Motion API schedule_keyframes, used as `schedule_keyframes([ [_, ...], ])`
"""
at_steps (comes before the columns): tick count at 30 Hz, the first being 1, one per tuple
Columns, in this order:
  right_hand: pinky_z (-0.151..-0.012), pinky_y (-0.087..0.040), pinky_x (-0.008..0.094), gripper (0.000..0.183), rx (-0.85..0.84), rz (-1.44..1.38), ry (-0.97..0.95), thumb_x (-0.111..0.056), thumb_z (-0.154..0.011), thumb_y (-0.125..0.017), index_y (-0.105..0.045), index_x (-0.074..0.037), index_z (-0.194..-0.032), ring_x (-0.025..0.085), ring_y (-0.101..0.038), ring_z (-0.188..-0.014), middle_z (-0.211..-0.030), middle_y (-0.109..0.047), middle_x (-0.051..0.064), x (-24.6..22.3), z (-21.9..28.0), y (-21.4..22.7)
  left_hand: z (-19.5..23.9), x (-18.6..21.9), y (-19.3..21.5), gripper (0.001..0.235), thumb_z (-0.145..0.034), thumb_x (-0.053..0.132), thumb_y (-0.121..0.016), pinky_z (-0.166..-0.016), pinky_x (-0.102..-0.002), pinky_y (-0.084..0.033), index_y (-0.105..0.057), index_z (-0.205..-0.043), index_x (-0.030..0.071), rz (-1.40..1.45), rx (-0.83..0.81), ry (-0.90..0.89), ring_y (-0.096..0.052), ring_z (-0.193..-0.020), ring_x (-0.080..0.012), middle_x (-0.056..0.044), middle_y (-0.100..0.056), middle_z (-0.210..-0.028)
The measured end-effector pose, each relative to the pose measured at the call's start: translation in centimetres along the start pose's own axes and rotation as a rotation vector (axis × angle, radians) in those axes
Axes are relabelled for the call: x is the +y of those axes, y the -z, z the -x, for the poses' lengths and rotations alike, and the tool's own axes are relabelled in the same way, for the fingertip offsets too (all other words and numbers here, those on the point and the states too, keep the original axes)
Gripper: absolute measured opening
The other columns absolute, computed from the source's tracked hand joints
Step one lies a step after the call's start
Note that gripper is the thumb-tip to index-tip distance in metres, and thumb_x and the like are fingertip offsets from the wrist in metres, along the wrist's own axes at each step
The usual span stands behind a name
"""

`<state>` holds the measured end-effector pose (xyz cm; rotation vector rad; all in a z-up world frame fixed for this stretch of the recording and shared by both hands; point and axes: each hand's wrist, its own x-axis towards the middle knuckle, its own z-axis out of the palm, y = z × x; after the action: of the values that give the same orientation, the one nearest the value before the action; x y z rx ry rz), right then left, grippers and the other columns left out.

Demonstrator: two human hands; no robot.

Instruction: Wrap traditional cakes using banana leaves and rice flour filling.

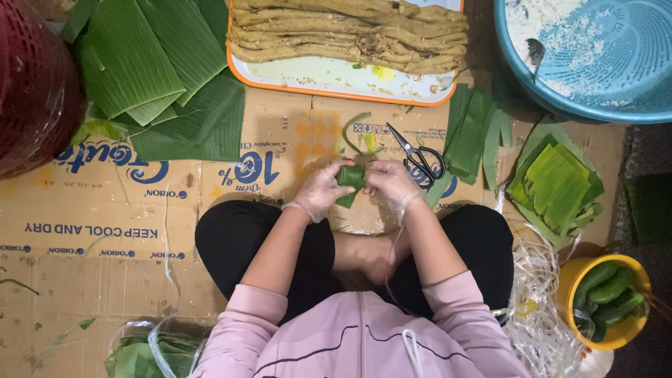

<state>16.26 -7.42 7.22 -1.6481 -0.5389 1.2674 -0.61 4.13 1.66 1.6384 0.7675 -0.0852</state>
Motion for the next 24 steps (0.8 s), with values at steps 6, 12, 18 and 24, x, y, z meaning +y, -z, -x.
schedule_keyframes([
  [6,-0.069,-0.057,0.038,0.017,0.147,0.557,-0.197,-0.037,-0.073,-0.077,-0.079,-0.021,-0.080,0.026,-0.075,-0.077,-0.073,-0.074,0.008,1.0,-1.0,0.0,0.5,0.1,-0.1,0.066,-0.075,0.031,-0.088,-0.101,-0.039,-0.053,-0.062,-0.135,0.038,0.039,0.030,-0.028,-0.068,-0.117,-0.0269,-0.006,-0.073,-0.120],
  [12,-0.103,-0.052,0.046,0.048,0.368,0.893,-0.520,-0.042,-0.075,-0.067,-0.079,-0.009,-0.108,0.035,-0.069,-0.114,-0.107,-0.077,0.016,3.6,-3.5,7.2,1.0,0.6,0.0,0.067,-0.073,0.032,-0.090,-0.098,-0.042,-0.053,-0.064,-0.134,0.039,0.046,0.047,-0.034,-0.068,-0.116,-0.0293,-0.008,-0.073,-0.119],
  [18,-0.087,-0.056,0.053,0.046,0.562,0.593,-0.083,-0.046,-0.087,-0.073,-0.076,-0.006,-0.108,0.043,-0.069,-0.107,-0.103,-0.075,0.022,5.1,-4.0,15.3,1.5,1.6,0.4,0.065,-0.076,0.025,-0.089,-0.097,-0.047,-0.056,-0.064,-0.135,0.033,0.004,0.044,-0.010,-0.068,-0.115,-0.0364,-0.014,-0.073,-0.122],
  [24,-0.096,-0.055,0.055,0.045,0.756,0.770,-0.242,-0.043,-0.085,-0.084,-0.074,-0.015,-0.119,0.041,-0.066,-0.114,-0.115,-0.073,0.017,9.9,-6.1,23.7,2.5,3.2,0.9,0.065,-0.080,0.031,-0.086,-0.097,-0.052,-0.055,-0.059,-0.139,0.033,-0.117,0.054,0.015,-0.067,-0.114,-0.0424,-0.020,-0.073,-0.116],
])
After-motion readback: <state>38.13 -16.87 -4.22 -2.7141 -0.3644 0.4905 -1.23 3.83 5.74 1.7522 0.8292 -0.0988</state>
